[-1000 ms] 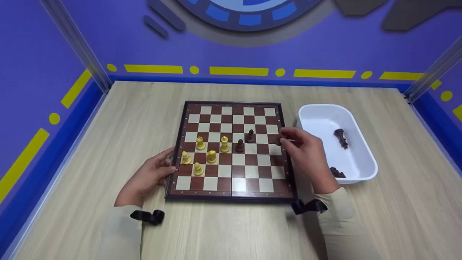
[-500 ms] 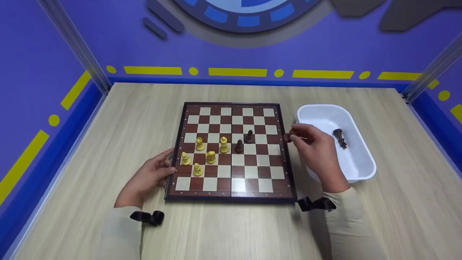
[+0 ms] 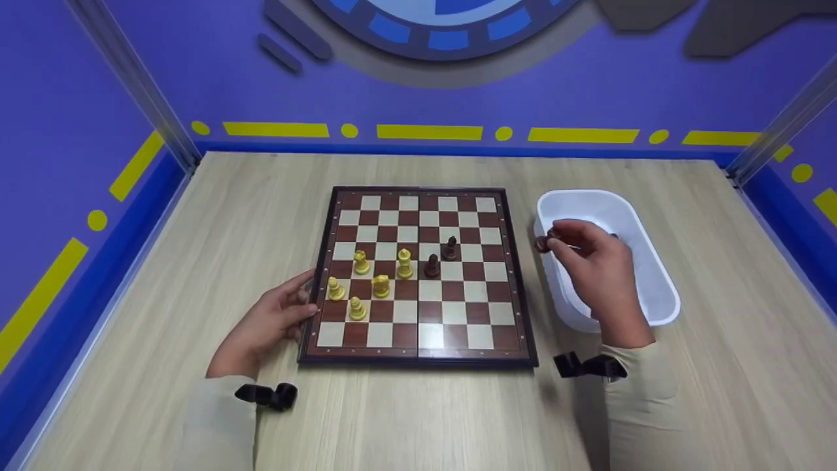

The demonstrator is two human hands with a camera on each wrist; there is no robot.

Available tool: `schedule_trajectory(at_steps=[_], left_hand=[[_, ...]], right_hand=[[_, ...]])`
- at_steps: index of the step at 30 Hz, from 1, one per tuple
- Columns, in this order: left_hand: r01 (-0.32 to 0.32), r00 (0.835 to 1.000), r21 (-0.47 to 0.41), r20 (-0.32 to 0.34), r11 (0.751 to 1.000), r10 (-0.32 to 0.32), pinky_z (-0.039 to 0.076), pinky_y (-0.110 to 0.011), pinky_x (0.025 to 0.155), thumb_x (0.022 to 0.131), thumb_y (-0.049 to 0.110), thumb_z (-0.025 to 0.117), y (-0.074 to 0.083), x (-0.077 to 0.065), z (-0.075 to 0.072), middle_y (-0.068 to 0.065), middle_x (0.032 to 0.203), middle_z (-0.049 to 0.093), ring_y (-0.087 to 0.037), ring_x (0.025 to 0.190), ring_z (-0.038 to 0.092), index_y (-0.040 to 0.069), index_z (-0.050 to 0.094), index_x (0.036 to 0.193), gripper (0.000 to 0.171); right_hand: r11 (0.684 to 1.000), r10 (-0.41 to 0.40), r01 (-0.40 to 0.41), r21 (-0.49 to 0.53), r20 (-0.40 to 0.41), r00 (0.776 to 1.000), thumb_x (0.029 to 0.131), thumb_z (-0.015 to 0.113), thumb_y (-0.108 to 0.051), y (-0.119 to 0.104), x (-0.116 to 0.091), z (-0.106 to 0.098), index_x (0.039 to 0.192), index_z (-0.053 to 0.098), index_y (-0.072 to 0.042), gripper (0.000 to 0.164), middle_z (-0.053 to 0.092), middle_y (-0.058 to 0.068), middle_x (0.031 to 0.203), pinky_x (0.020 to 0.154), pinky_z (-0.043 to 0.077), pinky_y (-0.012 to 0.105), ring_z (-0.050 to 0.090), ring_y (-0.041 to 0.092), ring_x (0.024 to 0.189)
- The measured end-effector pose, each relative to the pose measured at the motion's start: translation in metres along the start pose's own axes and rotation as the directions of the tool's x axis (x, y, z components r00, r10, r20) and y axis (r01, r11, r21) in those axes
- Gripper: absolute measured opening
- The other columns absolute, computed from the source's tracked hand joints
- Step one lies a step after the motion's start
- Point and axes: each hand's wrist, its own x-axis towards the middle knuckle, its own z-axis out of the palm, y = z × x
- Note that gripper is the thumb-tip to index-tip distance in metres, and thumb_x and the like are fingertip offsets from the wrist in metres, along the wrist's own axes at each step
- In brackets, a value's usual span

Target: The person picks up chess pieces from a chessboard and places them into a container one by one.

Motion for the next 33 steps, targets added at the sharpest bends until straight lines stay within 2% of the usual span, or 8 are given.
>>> schedule_trajectory(at_steps=[6,13,26,33], left_hand=[[0.012,1.000,-0.015,-0.003,1.000,-0.012,0.054,-0.026,0.051,0.095,0.004,0.057,0.001,-0.001,0.001,-0.004,0.101,0.047,-0.008,0.065,0.058,0.011,0.022,0.155,0.070],[0.020,1.000,0.008,-0.024,1.000,-0.020,0.053,-0.024,0.051,0.095,0.004,0.058,0.000,0.000,0.001,-0.003,0.101,0.049,-0.008,0.064,0.057,0.012,0.023,0.155,0.070],[0.026,0.999,0.009,-0.035,1.000,-0.026,0.050,-0.022,0.050,0.094,0.005,0.059,-0.002,0.000,0.000,-0.002,0.101,0.046,-0.007,0.062,0.050,0.015,0.025,0.155,0.070],[0.037,0.999,-0.018,-0.039,0.999,-0.037,0.049,-0.021,0.049,0.094,0.007,0.060,-0.002,0.001,0.001,-0.002,0.101,0.046,-0.006,0.062,0.050,0.016,0.025,0.155,0.070]], right_hand=[[0.999,0.032,-0.032,-0.022,-0.011,0.999,0.090,0.070,-0.018,0.001,0.000,-0.008,0.113,0.070,-0.010,0.025,0.072,0.009,0.104,0.077,0.049,0.005,0.065,-0.006,0.087],[0.996,0.074,-0.075,-0.042,-0.019,0.997,0.090,0.069,-0.023,0.006,0.000,-0.015,0.115,0.069,-0.010,0.028,0.072,0.008,0.104,0.077,0.049,0.007,0.064,-0.009,0.086],[0.991,0.096,-0.097,-0.095,-0.011,0.995,0.092,0.066,-0.022,0.014,0.002,-0.020,0.118,0.067,-0.007,0.029,0.070,0.009,0.107,0.079,0.048,0.005,0.061,-0.011,0.088],[0.993,0.089,-0.090,-0.080,-0.020,0.996,0.091,0.067,-0.017,0.018,0.003,-0.021,0.114,0.068,-0.005,0.026,0.071,0.011,0.104,0.077,0.048,0.004,0.060,-0.013,0.085]])
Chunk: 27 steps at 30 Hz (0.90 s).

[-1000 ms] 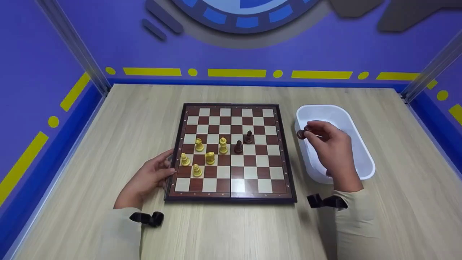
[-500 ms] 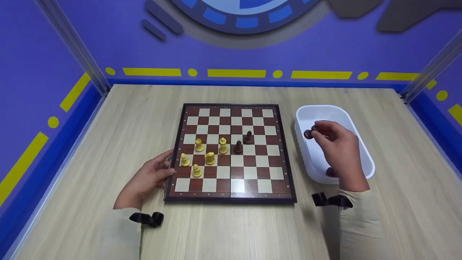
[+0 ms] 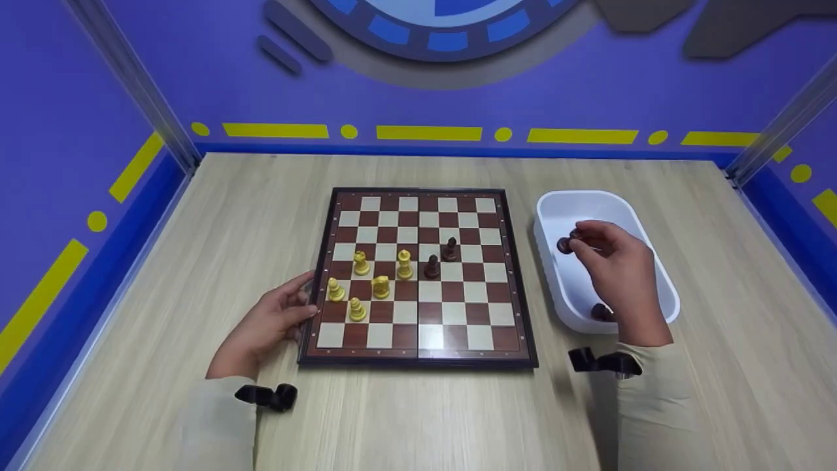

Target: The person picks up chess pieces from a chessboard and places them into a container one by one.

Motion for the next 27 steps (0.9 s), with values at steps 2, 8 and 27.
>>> schedule_trajectory(at_steps=[2,8,27], left_hand=[[0.005,1.000,-0.006,-0.001,1.000,-0.005,0.048,-0.021,0.049,0.094,0.007,0.061,0.000,0.000,0.001,-0.001,0.101,0.046,-0.006,0.061,0.049,0.016,0.026,0.154,0.071],[-0.002,1.000,0.004,0.000,1.000,0.002,0.048,-0.021,0.049,0.094,0.006,0.059,0.000,0.000,0.001,0.000,0.100,0.045,-0.005,0.060,0.049,0.015,0.025,0.154,0.070],[-0.014,1.000,0.019,0.008,1.000,0.013,0.048,-0.020,0.050,0.094,0.006,0.059,0.000,0.000,0.000,-0.002,0.100,0.045,-0.005,0.061,0.049,0.014,0.025,0.155,0.070]], right_hand=[[1.000,-0.003,0.003,-0.001,-0.001,1.000,0.091,0.068,-0.016,0.001,0.000,0.000,0.114,0.068,-0.004,0.026,0.071,0.011,0.103,0.077,0.048,0.003,0.060,-0.013,0.085],[1.000,0.002,-0.002,-0.029,0.011,1.000,0.091,0.067,-0.017,0.006,0.000,0.000,0.114,0.068,-0.004,0.027,0.071,0.011,0.104,0.076,0.047,0.002,0.062,-0.008,0.087],[0.986,0.044,-0.028,-0.162,0.097,0.994,0.093,0.064,-0.022,0.015,0.001,0.002,0.118,0.066,-0.008,0.029,0.071,0.010,0.107,0.081,0.050,0.016,0.069,0.021,0.098]])
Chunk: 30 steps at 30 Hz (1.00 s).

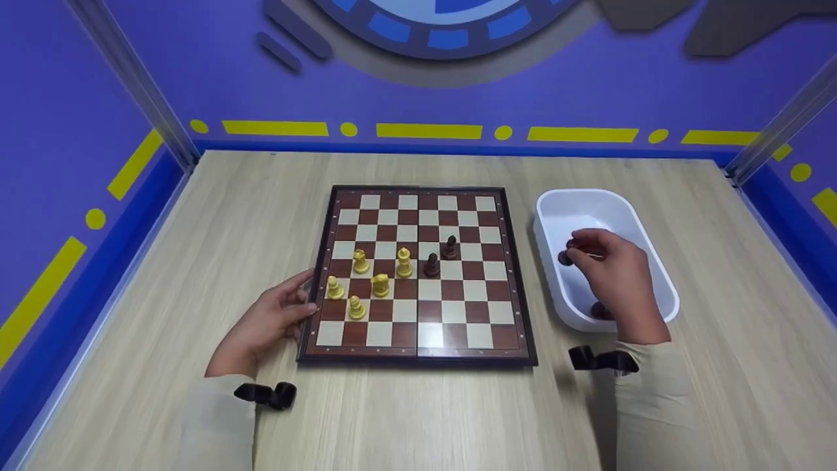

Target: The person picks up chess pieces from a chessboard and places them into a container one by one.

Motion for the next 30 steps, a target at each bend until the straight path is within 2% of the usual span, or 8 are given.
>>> schedule_trajectory(at_steps=[3,6,8,10,14,16,26,30], left_hand=[[0.002,1.000,-0.007,0.012,1.000,-0.002,0.051,-0.021,0.051,0.094,0.007,0.060,0.001,-0.001,-0.001,-0.002,0.100,0.046,-0.005,0.063,0.052,0.013,0.023,0.155,0.071],[-0.001,1.000,-0.018,0.020,1.000,0.001,0.053,-0.022,0.052,0.095,0.007,0.060,0.001,-0.002,-0.001,-0.002,0.100,0.047,-0.005,0.065,0.055,0.013,0.022,0.155,0.072],[-0.006,1.000,-0.012,0.021,1.000,0.006,0.053,-0.022,0.052,0.095,0.006,0.059,0.001,-0.001,-0.001,-0.002,0.100,0.047,-0.005,0.065,0.055,0.012,0.022,0.155,0.071],[-0.009,1.000,-0.012,0.019,1.000,0.009,0.052,-0.022,0.051,0.095,0.005,0.059,0.000,-0.001,-0.001,-0.002,0.100,0.048,-0.005,0.065,0.054,0.012,0.022,0.155,0.071],[-0.006,1.000,-0.014,0.012,1.000,0.007,0.051,-0.021,0.051,0.094,0.005,0.059,0.000,-0.001,-0.001,-0.003,0.100,0.047,-0.005,0.063,0.052,0.014,0.024,0.155,0.071],[-0.008,1.000,-0.008,0.014,1.000,0.008,0.051,-0.021,0.051,0.094,0.005,0.059,0.000,0.000,-0.001,-0.003,0.100,0.047,-0.005,0.063,0.052,0.014,0.024,0.155,0.070],[-0.015,1.000,0.018,0.023,1.000,0.015,0.050,-0.021,0.050,0.095,0.007,0.058,0.002,-0.001,-0.001,-0.002,0.101,0.044,-0.005,0.062,0.047,0.014,0.023,0.155,0.070],[-0.012,1.000,0.004,0.014,1.000,0.012,0.051,-0.021,0.050,0.095,0.005,0.058,0.001,-0.001,-0.001,-0.002,0.100,0.046,-0.005,0.063,0.051,0.014,0.024,0.155,0.070]], right_hand=[[1.000,0.003,-0.003,0.007,-0.014,1.000,0.092,0.065,-0.021,0.000,0.000,-0.001,0.117,0.067,-0.007,0.028,0.071,0.013,0.108,0.076,0.049,0.012,0.068,0.025,0.099],[1.000,-0.007,0.007,0.006,-0.024,1.000,0.091,0.066,-0.020,-0.001,0.000,-0.001,0.115,0.068,-0.007,0.028,0.071,0.015,0.108,0.072,0.044,0.003,0.068,0.026,0.099],[1.000,-0.007,0.007,0.003,-0.018,1.000,0.091,0.066,-0.021,-0.001,0.000,-0.001,0.115,0.068,-0.007,0.028,0.070,0.015,0.109,0.072,0.043,0.003,0.067,0.026,0.100],[1.000,-0.009,0.009,-0.007,-0.014,1.000,0.092,0.065,-0.022,-0.001,0.000,-0.001,0.116,0.068,-0.007,0.028,0.070,0.015,0.110,0.079,0.046,0.009,0.067,0.027,0.102],[1.000,-0.007,0.007,-0.010,-0.011,1.000,0.092,0.065,-0.021,-0.002,0.000,0.000,0.116,0.068,-0.007,0.028,0.069,0.015,0.111,0.087,0.054,0.033,0.066,0.028,0.104],[1.000,-0.013,0.012,-0.007,-0.013,1.000,0.092,0.065,-0.021,-0.002,0.000,0.000,0.116,0.068,-0.007,0.028,0.069,0.015,0.111,0.089,0.054,0.040,0.066,0.028,0.105],[1.000,-0.027,0.027,0.005,0.001,1.000,0.092,0.064,-0.018,-0.009,-0.001,0.005,0.116,0.067,-0.006,0.027,0.068,0.017,0.111,0.090,0.054,0.047,0.066,0.032,0.104],[0.999,-0.053,0.053,0.003,-0.009,0.999,0.092,0.065,-0.015,-0.011,-0.002,0.008,0.115,0.068,-0.006,0.025,0.070,0.016,0.110,0.089,0.055,0.047,0.068,0.030,0.102]])
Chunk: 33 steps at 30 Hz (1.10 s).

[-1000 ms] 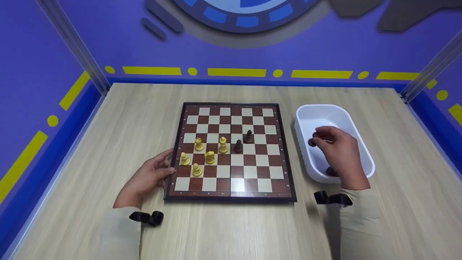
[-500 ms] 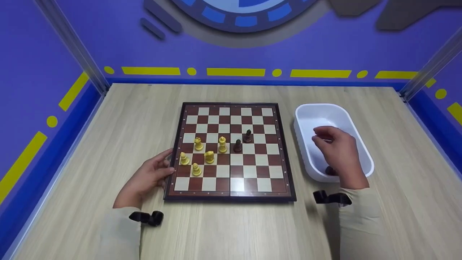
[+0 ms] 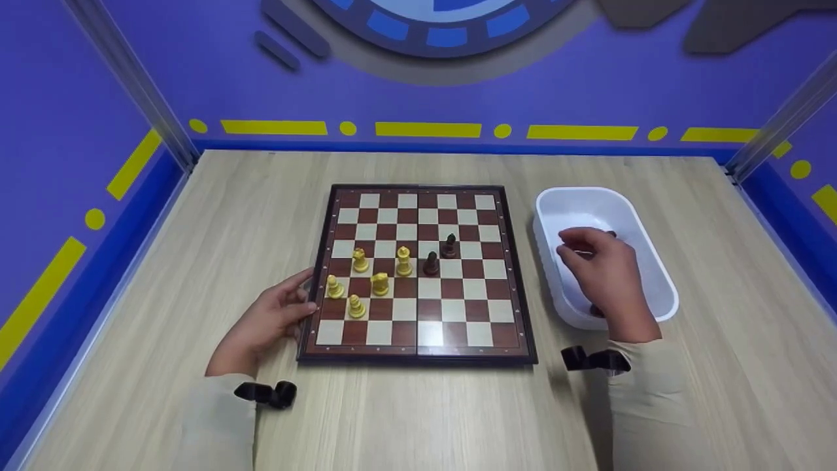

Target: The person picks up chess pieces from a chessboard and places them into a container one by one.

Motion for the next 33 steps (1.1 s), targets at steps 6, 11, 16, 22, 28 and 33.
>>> schedule_trajectory(at_steps=[6,11,16,22,28,33], left_hand=[[0.008,1.000,-0.041,-0.012,0.999,-0.008,0.054,-0.024,0.052,0.094,0.003,0.058,-0.002,0.001,0.000,-0.003,0.101,0.050,-0.010,0.069,0.061,0.014,0.027,0.154,0.069],[0.009,1.000,-0.024,-0.015,1.000,-0.009,0.056,-0.027,0.052,0.094,0.003,0.058,-0.002,0.001,0.000,-0.004,0.100,0.051,-0.011,0.069,0.061,0.014,0.026,0.154,0.069],[0.008,1.000,-0.023,-0.011,1.000,-0.008,0.055,-0.027,0.051,0.094,0.003,0.058,-0.002,0.002,-0.001,-0.004,0.100,0.052,-0.011,0.067,0.061,0.014,0.026,0.154,0.069],[0.005,1.000,0.000,-0.009,1.000,-0.005,0.055,-0.026,0.051,0.094,0.003,0.057,-0.003,0.002,-0.002,-0.004,0.100,0.050,-0.010,0.066,0.058,0.013,0.026,0.154,0.068],[0.005,1.000,-0.004,-0.014,1.000,-0.005,0.054,-0.025,0.051,0.094,0.003,0.058,-0.002,0.001,-0.001,-0.004,0.101,0.049,-0.009,0.065,0.058,0.013,0.026,0.154,0.068],[0.018,0.999,-0.035,-0.031,0.999,-0.019,0.049,-0.021,0.050,0.094,0.005,0.059,-0.001,0.001,0.002,-0.003,0.100,0.049,-0.008,0.064,0.055,0.015,0.027,0.154,0.068]], right_hand=[[0.999,-0.040,0.041,0.010,-0.029,0.999,0.089,0.066,-0.011,-0.005,0.000,0.005,0.112,0.069,-0.004,0.024,0.071,0.015,0.107,0.087,0.056,0.044,0.069,0.028,0.099],[0.995,-0.074,0.077,0.057,-0.051,0.996,0.087,0.068,-0.008,-0.012,0.000,0.012,0.109,0.070,-0.001,0.023,0.071,0.016,0.106,0.085,0.057,0.043,0.069,0.029,0.098],[0.988,-0.127,0.131,0.078,-0.057,0.990,0.085,0.068,-0.003,-0.017,-0.002,0.020,0.107,0.070,0.000,0.022,0.070,0.017,0.105,0.084,0.058,0.041,0.069,0.029,0.097],[0.983,-0.152,0.153,0.096,-0.027,0.988,0.085,0.069,-0.004,-0.023,-0.004,0.028,0.107,0.069,0.000,0.023,0.069,0.017,0.105,0.085,0.058,0.039,0.068,0.029,0.098],[0.977,-0.170,0.170,0.128,-0.013,0.985,0.084,0.069,-0.002,-0.029,-0.005,0.036,0.108,0.069,0.001,0.024,0.069,0.017,0.103,0.087,0.058,0.038,0.068,0.028,0.097],[0.975,-0.180,0.179,0.133,-0.009,0.984,0.084,0.071,-0.004,-0.034,-0.004,0.040,0.107,0.069,0.001,0.024,0.068,0.016,0.103,0.086,0.058,0.038,0.068,0.028,0.097]])
